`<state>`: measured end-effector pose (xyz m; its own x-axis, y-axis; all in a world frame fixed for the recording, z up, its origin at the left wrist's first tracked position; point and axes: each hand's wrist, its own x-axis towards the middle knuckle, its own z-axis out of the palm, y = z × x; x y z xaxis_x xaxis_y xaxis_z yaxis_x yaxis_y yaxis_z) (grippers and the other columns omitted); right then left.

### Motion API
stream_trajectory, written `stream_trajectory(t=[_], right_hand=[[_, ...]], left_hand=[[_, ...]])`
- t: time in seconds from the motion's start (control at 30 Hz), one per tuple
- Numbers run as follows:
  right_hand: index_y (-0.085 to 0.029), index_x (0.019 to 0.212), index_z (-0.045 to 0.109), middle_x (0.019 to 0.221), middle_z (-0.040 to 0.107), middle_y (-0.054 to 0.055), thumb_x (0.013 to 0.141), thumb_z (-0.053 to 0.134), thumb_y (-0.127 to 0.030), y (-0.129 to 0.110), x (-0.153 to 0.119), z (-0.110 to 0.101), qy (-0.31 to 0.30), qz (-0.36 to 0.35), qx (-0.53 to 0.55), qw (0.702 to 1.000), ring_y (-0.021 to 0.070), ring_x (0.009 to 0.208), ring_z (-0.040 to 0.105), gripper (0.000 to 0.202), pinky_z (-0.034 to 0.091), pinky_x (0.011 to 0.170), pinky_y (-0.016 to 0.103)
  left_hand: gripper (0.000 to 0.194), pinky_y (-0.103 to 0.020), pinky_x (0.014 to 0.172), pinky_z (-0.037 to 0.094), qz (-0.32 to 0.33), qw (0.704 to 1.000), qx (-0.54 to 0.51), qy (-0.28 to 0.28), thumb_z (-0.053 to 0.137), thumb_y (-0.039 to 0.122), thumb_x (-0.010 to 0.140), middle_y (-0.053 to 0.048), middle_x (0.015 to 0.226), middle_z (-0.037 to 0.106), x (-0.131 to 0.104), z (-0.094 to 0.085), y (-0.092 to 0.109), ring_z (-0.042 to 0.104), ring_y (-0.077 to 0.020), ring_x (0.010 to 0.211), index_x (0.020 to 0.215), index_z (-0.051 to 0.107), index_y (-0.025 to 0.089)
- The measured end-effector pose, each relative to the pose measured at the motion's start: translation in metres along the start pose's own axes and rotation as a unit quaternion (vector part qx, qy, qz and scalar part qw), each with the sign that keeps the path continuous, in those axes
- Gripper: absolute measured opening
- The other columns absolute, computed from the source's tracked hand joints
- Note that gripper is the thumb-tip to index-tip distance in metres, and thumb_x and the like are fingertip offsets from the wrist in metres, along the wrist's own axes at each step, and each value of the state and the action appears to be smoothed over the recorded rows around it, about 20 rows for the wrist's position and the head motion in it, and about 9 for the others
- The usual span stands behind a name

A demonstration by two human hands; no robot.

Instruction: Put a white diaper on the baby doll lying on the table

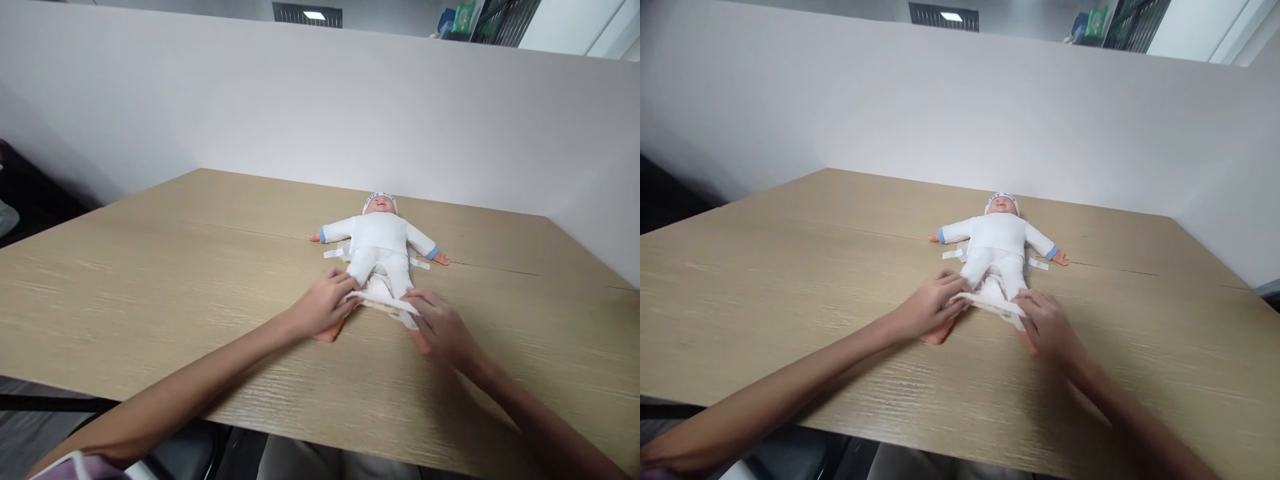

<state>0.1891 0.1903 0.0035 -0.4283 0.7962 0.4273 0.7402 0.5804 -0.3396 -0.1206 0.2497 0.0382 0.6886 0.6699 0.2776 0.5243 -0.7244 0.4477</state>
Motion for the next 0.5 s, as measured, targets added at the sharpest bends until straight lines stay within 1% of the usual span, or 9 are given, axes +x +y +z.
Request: stream_trajectory(t=[0.07, 0.1, 0.17, 0.23, 0.3, 0.37, 0.43, 0.5], right_hand=[[-0.021, 0.107, 0.071, 0.106, 0.073, 0.011, 0.108, 0.047, -0.027, 0.007, 0.017, -0.005, 0.032, 0.029, 0.055, 0.998, 0.0277, 0.099, 0.07, 0.024, 0.058, 0.089, 0.043], [-0.021, 0.104, 0.07, 0.103, 0.072, 0.01, 0.108, 0.048, -0.032, 0.01, 0.029, -0.007, 0.057, 0.044, 0.081, 0.994, 0.0274, 0.097, 0.068, 0.025, 0.057, 0.089, 0.042], [-0.022, 0.104, 0.07, 0.109, 0.071, 0.011, 0.107, 0.051, -0.04, 0.018, 0.056, -0.009, 0.115, 0.083, 0.133, 0.981, 0.0286, 0.106, 0.067, 0.026, 0.054, 0.1, 0.044], [-0.022, 0.103, 0.07, 0.116, 0.072, 0.012, 0.102, 0.055, -0.047, 0.03, 0.088, -0.008, 0.152, 0.148, 0.188, 0.959, 0.0307, 0.117, 0.064, 0.029, 0.048, 0.111, 0.046], [-0.023, 0.097, 0.071, 0.114, 0.074, 0.012, 0.096, 0.058, -0.054, 0.043, 0.117, -0.003, 0.154, 0.214, 0.237, 0.935, 0.0324, 0.119, 0.063, 0.034, 0.045, 0.115, 0.048], [-0.023, 0.095, 0.071, 0.112, 0.077, 0.012, 0.094, 0.055, -0.06, 0.056, 0.14, 0.006, 0.141, 0.249, 0.267, 0.92, 0.0332, 0.118, 0.065, 0.04, 0.047, 0.114, 0.05], [-0.023, 0.1, 0.073, 0.117, 0.079, 0.013, 0.092, 0.053, -0.064, 0.065, 0.149, 0.016, 0.128, 0.264, 0.295, 0.909, 0.0326, 0.119, 0.068, 0.046, 0.05, 0.112, 0.049], [-0.023, 0.106, 0.075, 0.123, 0.079, 0.012, 0.09, 0.056, -0.067, 0.065, 0.143, 0.023, 0.114, 0.27, 0.328, 0.898, 0.0309, 0.121, 0.069, 0.051, 0.052, 0.111, 0.046]], left_hand=[[0.031, -0.045, 0.104, 0.049, -0.012, 0.997, -0.06, 0.039, 0.049, 0.045, 0.11, -0.008, 0.11, 0.073, 0.014, -0.007, -0.006, 0.06, -0.0277, 0.11, 0.106, 0.069, 0.022], [0.032, -0.046, 0.108, 0.047, -0.014, 0.995, -0.084, 0.06, 0.05, 0.048, 0.109, -0.008, 0.116, 0.073, 0.024, -0.01, -0.01, 0.059, -0.0281, 0.113, 0.108, 0.07, 0.022], [0.034, -0.048, 0.115, 0.043, -0.028, 0.984, -0.144, 0.105, 0.058, 0.053, 0.104, -0.009, 0.124, 0.071, 0.049, -0.013, -0.021, 0.056, -0.0298, 0.121, 0.108, 0.07, 0.022], [0.039, -0.047, 0.116, 0.041, -0.077, 0.958, -0.234, 0.145, 0.066, 0.06, 0.097, -0.008, 0.118, 0.072, 0.079, -0.012, -0.034, 0.057, -0.0311, 0.119, 0.098, 0.068, 0.021], [0.048, -0.045, 0.111, 0.045, -0.132, 0.926, -0.314, 0.164, 0.067, 0.067, 0.093, -0.008, 0.107, 0.074, 0.108, -0.008, -0.046, 0.061, -0.0317, 0.113, 0.091, 0.066, 0.02], [0.055, -0.044, 0.104, 0.049, -0.162, 0.905, -0.357, 0.165, 0.063, 0.073, 0.092, -0.01, 0.102, 0.075, 0.13, -0.002, -0.056, 0.064, -0.0324, 0.11, 0.094, 0.066, 0.018], [0.063, -0.042, 0.099, 0.052, -0.173, 0.894, -0.384, 0.154, 0.062, 0.078, 0.091, -0.012, 0.101, 0.077, 0.139, 0.007, -0.063, 0.068, -0.0329, 0.108, 0.101, 0.068, 0.016], [0.071, -0.042, 0.095, 0.054, -0.183, 0.882, -0.412, 0.139, 0.062, 0.083, 0.087, -0.014, 0.101, 0.079, 0.133, 0.015, -0.066, 0.071, -0.0328, 0.106, 0.106, 0.07, 0.015]])
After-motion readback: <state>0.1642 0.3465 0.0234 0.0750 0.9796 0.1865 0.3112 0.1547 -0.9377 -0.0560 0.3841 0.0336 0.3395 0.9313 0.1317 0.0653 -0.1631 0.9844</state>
